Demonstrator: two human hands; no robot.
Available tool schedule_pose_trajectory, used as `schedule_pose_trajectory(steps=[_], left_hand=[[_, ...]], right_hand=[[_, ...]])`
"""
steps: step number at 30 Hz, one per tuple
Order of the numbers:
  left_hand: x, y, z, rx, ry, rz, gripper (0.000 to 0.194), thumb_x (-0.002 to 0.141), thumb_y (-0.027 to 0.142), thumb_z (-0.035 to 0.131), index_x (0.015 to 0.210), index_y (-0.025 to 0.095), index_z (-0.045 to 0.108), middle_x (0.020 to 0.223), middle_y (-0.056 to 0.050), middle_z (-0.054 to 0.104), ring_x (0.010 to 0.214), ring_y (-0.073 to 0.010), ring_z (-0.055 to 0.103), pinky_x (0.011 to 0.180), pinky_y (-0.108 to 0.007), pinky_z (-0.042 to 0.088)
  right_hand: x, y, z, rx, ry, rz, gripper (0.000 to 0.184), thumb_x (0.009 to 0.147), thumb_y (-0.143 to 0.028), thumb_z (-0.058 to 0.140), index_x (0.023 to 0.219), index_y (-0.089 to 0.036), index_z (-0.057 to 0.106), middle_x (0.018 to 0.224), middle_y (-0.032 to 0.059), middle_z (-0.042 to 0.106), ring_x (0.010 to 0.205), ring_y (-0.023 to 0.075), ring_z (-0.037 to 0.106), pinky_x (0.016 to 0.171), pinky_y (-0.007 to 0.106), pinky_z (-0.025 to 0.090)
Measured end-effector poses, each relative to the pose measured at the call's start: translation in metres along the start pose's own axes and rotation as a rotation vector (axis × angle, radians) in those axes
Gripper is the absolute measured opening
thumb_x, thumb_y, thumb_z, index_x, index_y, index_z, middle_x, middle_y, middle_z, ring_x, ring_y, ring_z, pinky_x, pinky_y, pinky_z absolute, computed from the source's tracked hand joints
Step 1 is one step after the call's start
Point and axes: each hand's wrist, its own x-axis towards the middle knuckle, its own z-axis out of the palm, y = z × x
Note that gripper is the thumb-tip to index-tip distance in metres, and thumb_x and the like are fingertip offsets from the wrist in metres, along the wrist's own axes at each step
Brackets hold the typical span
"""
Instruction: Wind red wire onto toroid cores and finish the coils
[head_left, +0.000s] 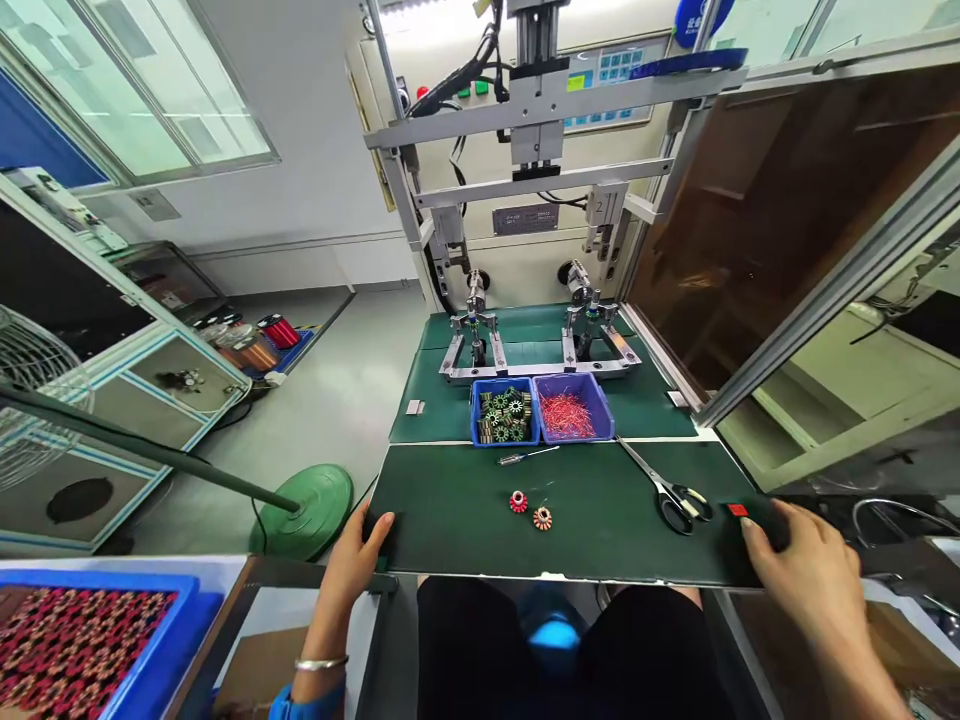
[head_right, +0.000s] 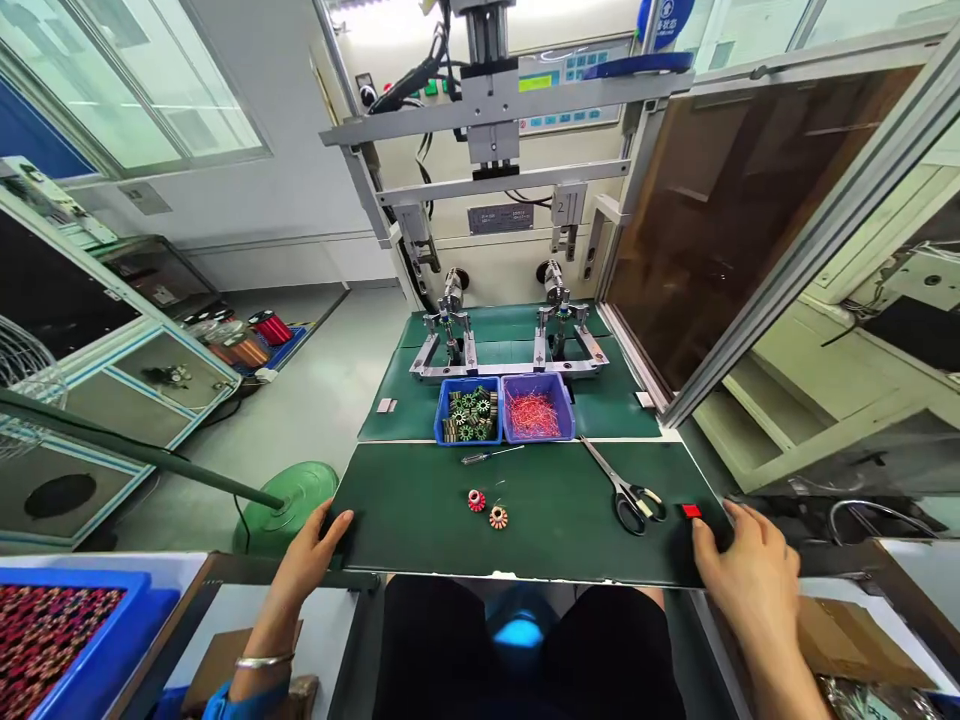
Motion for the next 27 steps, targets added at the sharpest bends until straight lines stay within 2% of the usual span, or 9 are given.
schedule_pose_trajectory(steps=[2, 4, 8, 11, 13, 16, 19, 24, 27], left_hand=[[-0.009, 0.011, 0.013, 0.057, 0.156, 0.054, 0.062, 0.082, 0.05, 0.06, 0.13, 0.012, 0.055, 0.139, -0.021, 0.056, 0.136, -0.0397, 0.045, 0.113, -0.059, 0.034], [-0.024, 0.033, 0.038, 0.102, 0.279, 0.218, 0.053, 0.083, 0.044, 0.061, 0.127, 0.014, 0.057, 0.134, -0.021, 0.059, 0.13, -0.038, 0.05, 0.11, -0.057, 0.038], [-0.052, 0.087, 0.108, -0.027, -0.038, 0.482, 0.038, 0.085, 0.027, 0.06, 0.123, 0.022, 0.061, 0.119, -0.01, 0.07, 0.112, -0.0289, 0.062, 0.1, -0.048, 0.047], [-0.056, 0.113, 0.141, -0.059, -0.159, 0.489, 0.048, 0.08, 0.017, 0.063, 0.128, 0.023, 0.06, 0.113, -0.01, 0.073, 0.107, -0.0309, 0.062, 0.096, -0.051, 0.046], [-0.054, 0.118, 0.145, -0.07, -0.148, 0.472, 0.044, 0.081, 0.016, 0.061, 0.124, 0.022, 0.062, 0.104, -0.011, 0.074, 0.102, -0.0325, 0.063, 0.094, -0.053, 0.046], [-0.06, 0.117, 0.136, -0.149, -0.04, 0.428, 0.038, 0.084, 0.023, 0.062, 0.122, 0.021, 0.061, 0.115, -0.015, 0.068, 0.111, -0.0341, 0.058, 0.097, -0.053, 0.044], [-0.085, 0.12, 0.121, -0.421, 0.001, 0.292, 0.026, 0.086, 0.037, 0.065, 0.107, 0.022, 0.063, 0.11, -0.014, 0.066, 0.101, -0.029, 0.06, 0.091, -0.045, 0.048], [-0.122, 0.145, 0.115, -1.056, -0.633, -0.039, 0.049, 0.075, 0.051, 0.08, 0.113, 0.022, 0.068, 0.102, -0.009, 0.072, 0.092, -0.0207, 0.066, 0.08, -0.03, 0.053], [-0.125, 0.152, 0.12, -1.24, -0.653, -0.165, 0.043, 0.069, 0.041, 0.088, 0.104, 0.019, 0.075, 0.087, -0.005, 0.073, 0.08, -0.0146, 0.067, 0.07, -0.021, 0.053]], right_hand=[[-0.021, -0.042, 0.015, 0.112, 0.007, -0.146, 0.054, 0.08, -0.052, 0.052, 0.109, -0.009, 0.067, 0.116, 0.0284, 0.063, 0.116, 0.0484, 0.054, 0.096, 0.07, 0.038], [-0.049, -0.092, 0.037, 0.231, -0.117, -0.3, 0.042, 0.084, -0.05, 0.052, 0.105, -0.018, 0.068, 0.103, 0.0173, 0.069, 0.103, 0.0352, 0.062, 0.093, 0.055, 0.047], [-0.095, -0.167, 0.078, 0.328, -0.315, -0.479, 0.034, 0.077, -0.043, 0.069, 0.107, -0.026, 0.07, 0.114, 0.0091, 0.07, 0.11, 0.0317, 0.057, 0.092, 0.048, 0.048], [-0.1, -0.178, 0.083, 0.357, -0.367, -0.491, 0.018, 0.079, -0.032, 0.068, 0.095, -0.024, 0.072, 0.115, 0.0108, 0.069, 0.11, 0.0338, 0.055, 0.091, 0.054, 0.047], [-0.094, -0.172, 0.077, 0.395, -0.4, -0.481, 0.014, 0.08, -0.031, 0.07, 0.09, -0.023, 0.073, 0.109, 0.012, 0.07, 0.106, 0.0334, 0.056, 0.091, 0.055, 0.047], [-0.087, -0.164, 0.061, 0.485, -0.459, -0.455, 0.023, 0.081, -0.043, 0.073, 0.09, -0.022, 0.075, 0.106, 0.013, 0.07, 0.105, 0.0331, 0.058, 0.091, 0.054, 0.049], [-0.089, -0.165, 0.047, 0.616, -0.532, -0.443, 0.038, 0.081, -0.06, 0.07, 0.092, -0.024, 0.077, 0.112, 0.0128, 0.068, 0.11, 0.0327, 0.058, 0.094, 0.053, 0.05], [-0.094, -0.177, 0.031, 0.815, -0.627, -0.463, 0.049, 0.069, -0.073, 0.073, 0.094, -0.03, 0.078, 0.123, 0.0104, 0.063, 0.116, 0.0314, 0.056, 0.093, 0.045, 0.053], [-0.092, -0.182, 0.022, 0.942, -0.644, -0.45, 0.048, 0.07, -0.069, 0.075, 0.098, -0.03, 0.078, 0.112, 0.0103, 0.064, 0.105, 0.028, 0.06, 0.081, 0.038, 0.056]])
